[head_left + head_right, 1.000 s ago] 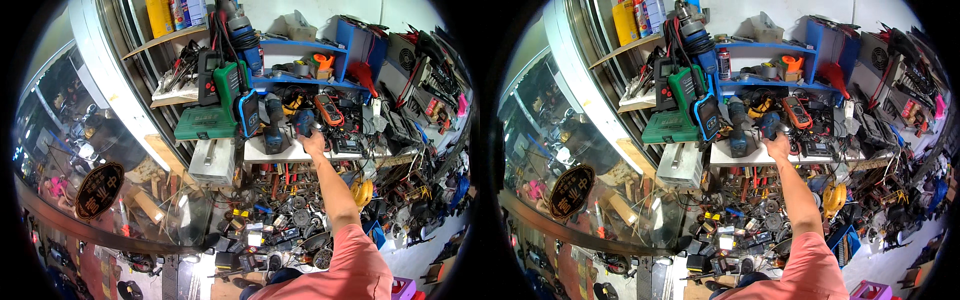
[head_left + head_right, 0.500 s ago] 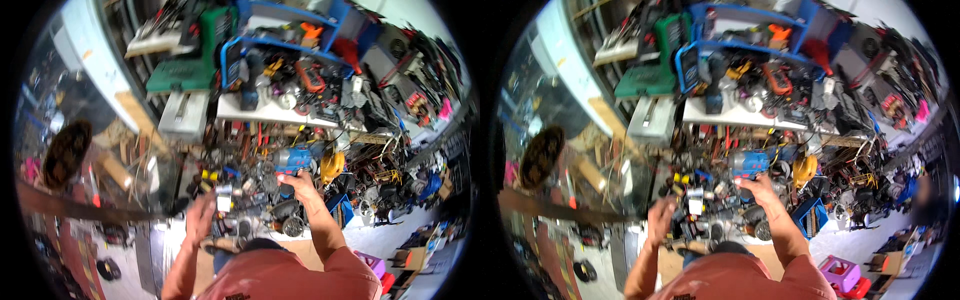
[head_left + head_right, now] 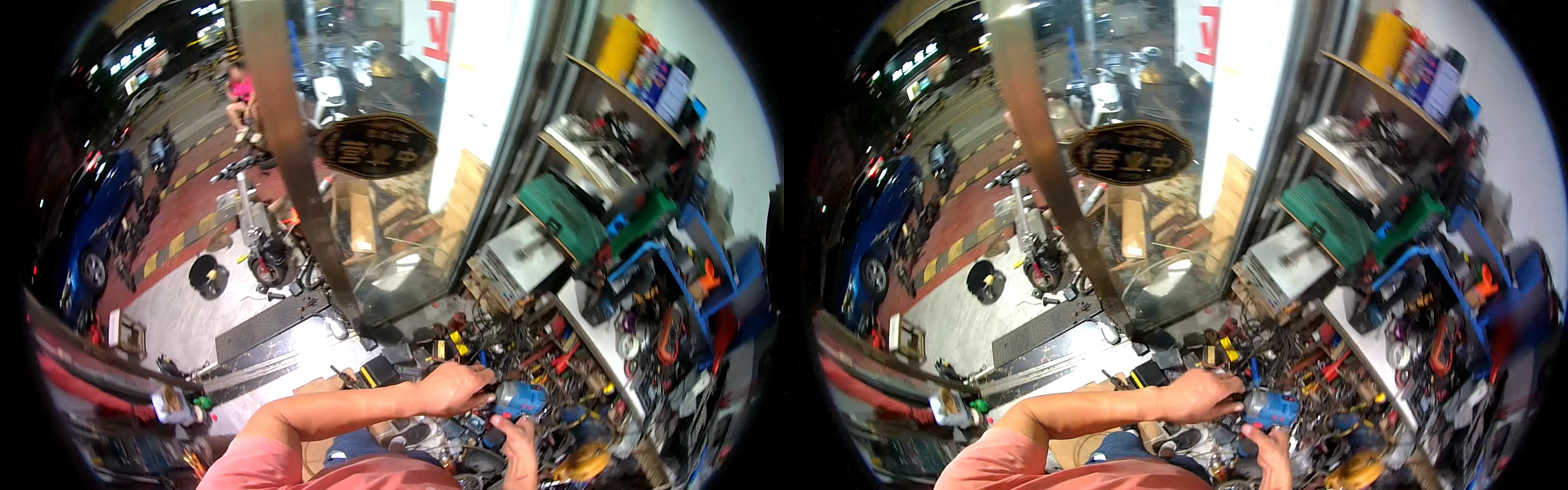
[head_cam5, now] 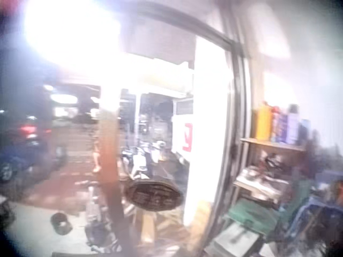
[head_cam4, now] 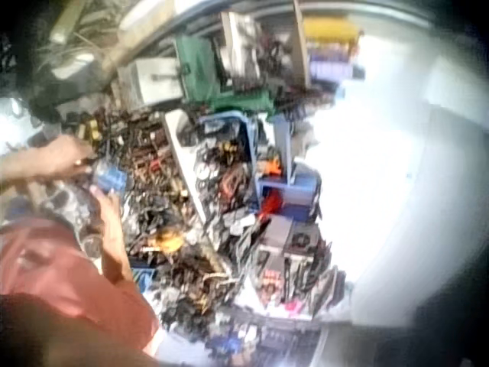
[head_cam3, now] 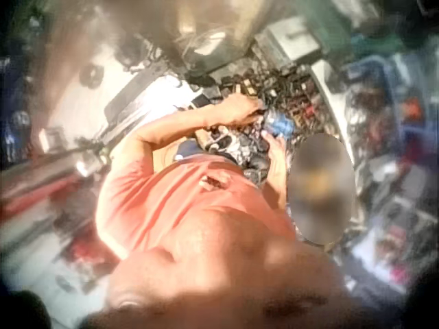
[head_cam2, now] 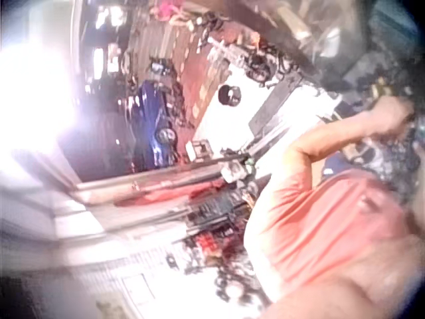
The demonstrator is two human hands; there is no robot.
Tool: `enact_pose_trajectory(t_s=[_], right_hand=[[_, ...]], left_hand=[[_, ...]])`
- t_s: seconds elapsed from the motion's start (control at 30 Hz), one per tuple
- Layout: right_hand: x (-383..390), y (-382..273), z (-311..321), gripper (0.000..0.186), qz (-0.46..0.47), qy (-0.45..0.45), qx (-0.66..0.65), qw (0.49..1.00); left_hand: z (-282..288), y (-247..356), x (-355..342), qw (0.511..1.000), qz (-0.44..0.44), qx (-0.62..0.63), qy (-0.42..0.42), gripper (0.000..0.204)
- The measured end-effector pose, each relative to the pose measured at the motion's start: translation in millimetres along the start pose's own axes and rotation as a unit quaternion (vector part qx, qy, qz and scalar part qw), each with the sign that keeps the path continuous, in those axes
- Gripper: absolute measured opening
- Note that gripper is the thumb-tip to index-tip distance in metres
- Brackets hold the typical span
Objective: The person sits on the floor and cleans a metal scooter cover with a cloth. They then place the cover onto the scooter frame and secure it using a cordless drill to tighten multiple screws.
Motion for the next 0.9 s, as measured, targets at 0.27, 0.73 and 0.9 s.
enact_pose_trajectory(t_s=[0.27, 0.73, 0.9], right_hand=[[-15, 9, -44, 0.063, -0.005, -0.062, 0.048, 0.997], [-19, 17, -55, 0.043, -0.042, -0.1, 0.053, 0.993], [-11, 15, -44, 0.044, -0.047, -0.091, 0.027, 0.994]], left_hand=[[25, -28, 42, 0.998, 0.039, 0.03, -0.027, 0.026], [39, -44, 56, 0.99, 0.033, 0.133, -0.045, 0.025], [24, -46, 41, 0.98, 0.05, 0.184, -0.062, 0.025]])
Point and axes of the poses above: each hand's wrist, its own x-axis away from the middle knuckle, its own z-axis out of the back of the hand, y = z × x, the point moved 5 cm from there along -x, towards the middle knuckle, and after that the axes turned 15 degrees about -x, right-handed, at the moved point
